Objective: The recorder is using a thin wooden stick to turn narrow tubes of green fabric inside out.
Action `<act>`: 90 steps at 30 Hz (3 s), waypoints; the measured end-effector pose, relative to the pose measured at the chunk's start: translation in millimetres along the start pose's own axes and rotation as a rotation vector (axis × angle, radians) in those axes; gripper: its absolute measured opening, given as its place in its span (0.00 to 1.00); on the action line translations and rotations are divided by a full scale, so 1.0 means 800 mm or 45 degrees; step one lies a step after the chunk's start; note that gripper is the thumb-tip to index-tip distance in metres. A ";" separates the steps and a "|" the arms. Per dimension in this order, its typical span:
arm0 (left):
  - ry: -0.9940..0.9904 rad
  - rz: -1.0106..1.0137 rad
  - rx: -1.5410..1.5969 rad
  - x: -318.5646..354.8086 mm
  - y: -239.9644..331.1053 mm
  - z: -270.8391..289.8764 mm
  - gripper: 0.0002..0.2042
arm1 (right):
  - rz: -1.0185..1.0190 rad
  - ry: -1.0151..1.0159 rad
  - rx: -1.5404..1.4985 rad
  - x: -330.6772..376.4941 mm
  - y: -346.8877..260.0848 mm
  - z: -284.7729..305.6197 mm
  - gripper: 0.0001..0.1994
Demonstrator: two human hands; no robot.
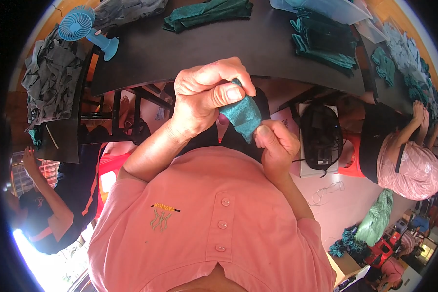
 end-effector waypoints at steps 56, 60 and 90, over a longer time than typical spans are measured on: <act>-0.016 0.154 -0.446 0.005 -0.007 -0.021 0.08 | -0.256 -0.204 -0.244 0.000 -0.018 0.005 0.11; 0.121 0.317 -0.451 0.007 -0.008 -0.004 0.08 | -0.333 -0.209 -0.193 -0.001 -0.016 0.009 0.12; 0.289 0.461 -0.178 0.024 -0.025 -0.028 0.09 | -0.556 -0.303 -0.509 0.007 -0.006 0.022 0.15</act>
Point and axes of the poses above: each hand's wrist, its own x-axis away from the middle knuckle, its own z-axis out of the back of the hand, y = z × x, the point moved 1 cm from there along -x, towards the middle knuckle, and after that the axes turned 1 degree about -z, right-handed, at the moved point
